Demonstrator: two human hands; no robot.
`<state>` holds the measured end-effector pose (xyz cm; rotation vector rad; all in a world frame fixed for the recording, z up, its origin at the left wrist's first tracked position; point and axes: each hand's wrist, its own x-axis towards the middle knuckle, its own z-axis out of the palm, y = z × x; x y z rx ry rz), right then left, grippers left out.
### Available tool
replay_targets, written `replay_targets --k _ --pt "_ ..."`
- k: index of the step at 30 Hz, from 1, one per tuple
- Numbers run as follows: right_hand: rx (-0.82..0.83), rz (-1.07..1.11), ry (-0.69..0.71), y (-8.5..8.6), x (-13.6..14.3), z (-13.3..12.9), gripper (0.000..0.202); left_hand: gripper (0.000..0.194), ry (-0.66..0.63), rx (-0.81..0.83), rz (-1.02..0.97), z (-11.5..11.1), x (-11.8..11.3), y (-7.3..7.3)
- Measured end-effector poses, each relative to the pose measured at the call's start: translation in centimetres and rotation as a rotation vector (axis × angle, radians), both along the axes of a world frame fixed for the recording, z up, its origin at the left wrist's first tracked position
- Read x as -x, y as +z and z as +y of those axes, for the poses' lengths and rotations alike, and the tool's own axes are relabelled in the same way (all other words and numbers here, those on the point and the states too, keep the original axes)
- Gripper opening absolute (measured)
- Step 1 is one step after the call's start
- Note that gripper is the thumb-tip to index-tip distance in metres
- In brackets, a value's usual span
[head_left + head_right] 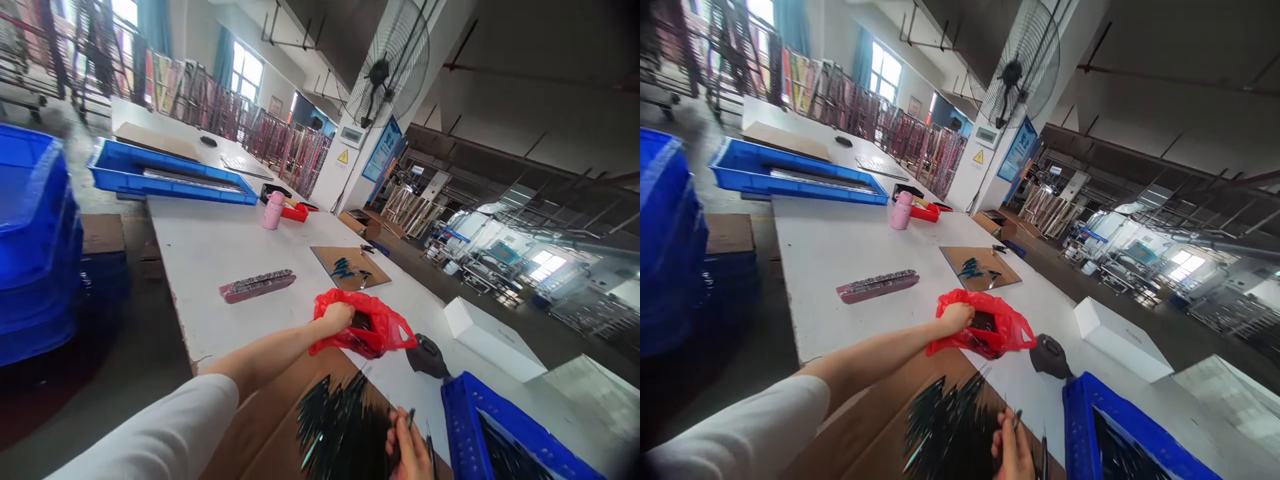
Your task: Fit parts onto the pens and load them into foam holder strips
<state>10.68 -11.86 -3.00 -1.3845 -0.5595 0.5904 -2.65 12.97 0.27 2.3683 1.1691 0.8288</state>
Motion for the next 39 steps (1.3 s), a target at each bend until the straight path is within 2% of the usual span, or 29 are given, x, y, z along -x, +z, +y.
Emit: replay_targets --k 4,6,8,10,14,17,20,23,26,30,32,34,36,39 --pt "-0.076 0.147 -0.002 -0.2 0.8 0.4 0.043 0.008 0.0 -0.037 -0.061 -0.1 0.2 0.6" --pt "-0.099 0.175 0.003 0.0 1.1 0.2 0.04 0.009 -0.007 -0.062 -0.101 -1.1 0.2 1.2" --pt "-0.12 0.206 -0.001 0.1 1.1 0.0 0.037 0.01 -0.038 -0.085 -0.134 -3.2 0.1 1.7" --pt "-0.141 0.25 -0.004 0.0 0.8 -0.2 0.037 0.01 -0.113 -0.1 -0.16 -6.2 -0.3 1.9" --pt "-0.192 0.337 -0.012 -0.4 0.2 -0.7 0.037 0.01 -0.431 -0.118 -0.193 -12.5 -1.6 1.2" --pt "-0.213 0.344 -0.047 -0.4 -0.2 -1.1 0.033 0.009 -0.558 -0.148 -0.149 -15.1 -2.5 0.5" --pt "-0.197 0.336 -0.112 -0.3 -0.5 -1.3 0.032 0.01 -0.598 -0.146 -0.14 -15.5 -2.8 0.0" --pt "-0.196 0.331 -0.161 -0.4 -0.6 -1.2 0.036 0.011 -0.564 -0.102 -0.175 -15.2 -2.7 -0.3" --pt "-0.177 0.357 -0.147 -0.6 -0.6 -1.0 0.039 0.012 -0.553 -0.103 -0.185 -15.1 -2.5 -0.7" --pt "-0.142 0.377 -0.12 -0.8 -0.8 -1.1 0.035 0.012 -0.63 -0.092 -0.164 -15.4 -2.6 -1.1" --pt "-0.117 0.357 -0.113 -0.9 -0.9 -1.3 0.033 0.013 -0.677 0.021 -0.168 -15.3 -2.4 -0.9" --pt "-0.067 0.305 -0.1 -1.0 -1.0 -1.5 0.033 0.024 -0.718 0.203 -0.177 -15.1 -2.2 -0.6" --pt "-0.018 0.239 -0.079 -1.2 -0.9 -1.5 0.035 0.022 -0.734 0.357 -0.167 -14.8 -2.0 -0.3" --pt "0.031 0.199 -0.05 -1.5 -0.3 -1.3 0.039 0.011 -0.692 0.384 -0.13 -14.6 -1.8 -0.2"
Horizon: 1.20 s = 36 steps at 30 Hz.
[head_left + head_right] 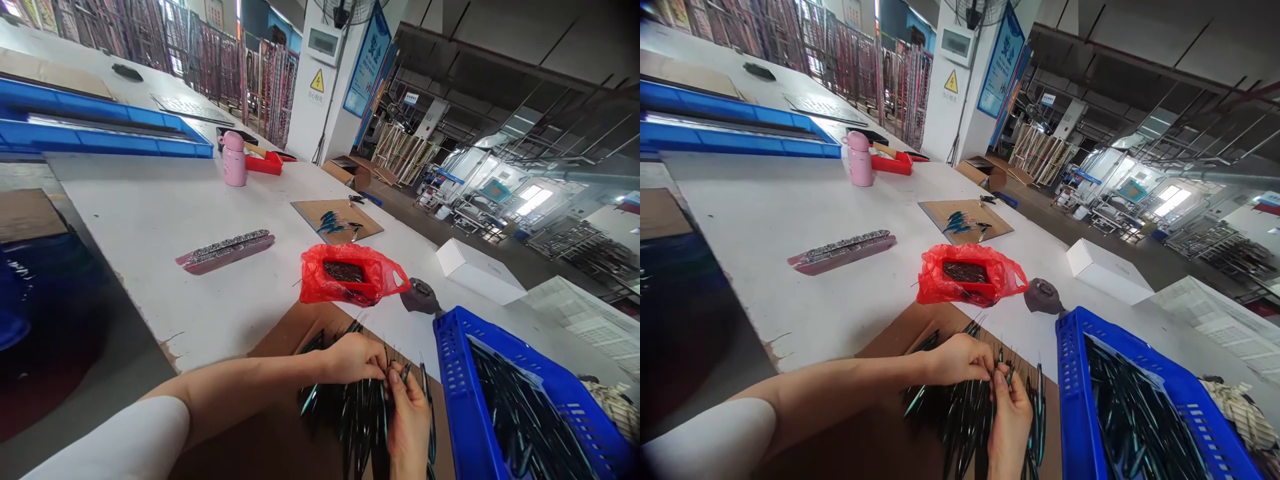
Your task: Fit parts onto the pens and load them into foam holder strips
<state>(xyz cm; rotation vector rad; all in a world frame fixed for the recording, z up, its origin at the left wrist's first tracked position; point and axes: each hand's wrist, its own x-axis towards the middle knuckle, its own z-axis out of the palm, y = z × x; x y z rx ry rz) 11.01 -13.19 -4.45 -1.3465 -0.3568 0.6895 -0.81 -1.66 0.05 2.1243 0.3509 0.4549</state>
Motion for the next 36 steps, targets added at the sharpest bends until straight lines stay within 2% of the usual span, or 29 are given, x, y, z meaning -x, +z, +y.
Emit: replay_targets --k 5,8,10,14,16,23,36 --pt "0.061 -0.075 0.021 -0.3 0.8 0.2 0.042 0.011 0.075 -0.114 0.034 -0.1 0.0 -0.3" --pt "0.073 -0.181 0.018 -0.6 0.7 0.0 0.046 0.01 0.099 -0.104 -0.005 -0.2 0.1 0.1" --pt "0.055 -0.212 0.009 -0.9 0.7 0.0 0.05 0.008 0.115 0.076 -0.117 -0.3 0.3 0.7" --pt "0.063 -0.285 0.065 -1.3 0.9 -0.1 0.048 0.013 0.028 0.757 -0.417 -0.9 0.9 2.3" --pt "0.082 -0.329 0.108 -1.2 1.2 -0.2 0.047 0.016 0.001 0.892 -0.481 -1.3 1.2 2.8" --pt "0.204 -0.496 0.129 -0.3 1.8 -0.3 0.05 0.011 0.075 0.795 -0.422 -1.5 1.5 2.4" --pt "0.21 -0.552 0.122 -0.5 1.9 -0.2 0.048 0.007 0.131 0.629 -0.355 -1.3 1.6 2.7"
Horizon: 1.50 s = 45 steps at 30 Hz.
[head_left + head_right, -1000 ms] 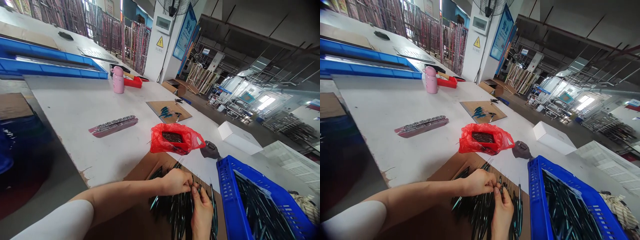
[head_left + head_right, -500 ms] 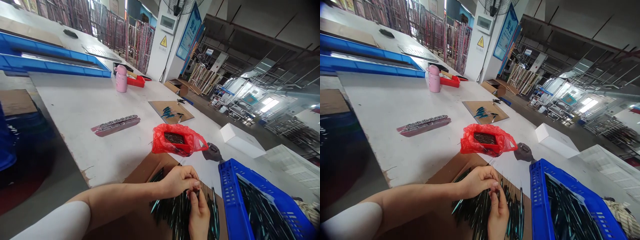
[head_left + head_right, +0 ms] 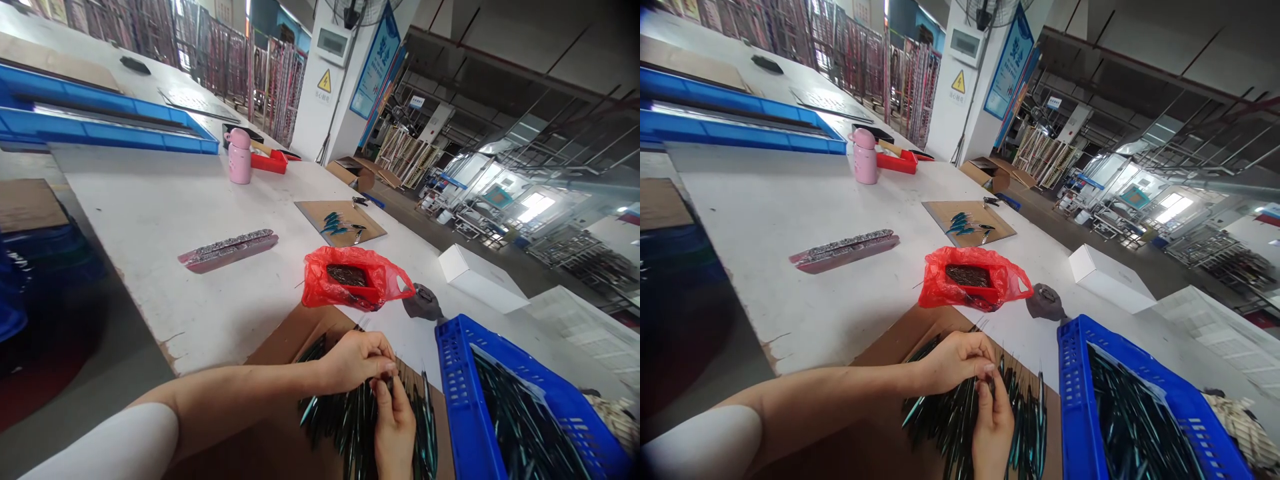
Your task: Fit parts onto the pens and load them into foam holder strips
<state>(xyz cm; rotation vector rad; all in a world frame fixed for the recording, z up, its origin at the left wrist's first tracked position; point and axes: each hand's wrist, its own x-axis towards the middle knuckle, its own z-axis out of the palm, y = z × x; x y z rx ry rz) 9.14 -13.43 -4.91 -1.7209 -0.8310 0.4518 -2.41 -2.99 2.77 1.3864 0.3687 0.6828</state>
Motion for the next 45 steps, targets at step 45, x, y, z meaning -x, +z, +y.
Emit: replay_targets --k 45 --pt "0.212 -0.602 -0.135 1.4 1.0 1.3 0.035 0.039 0.15 -0.04 0.278 5.6 -1.9 -3.6"
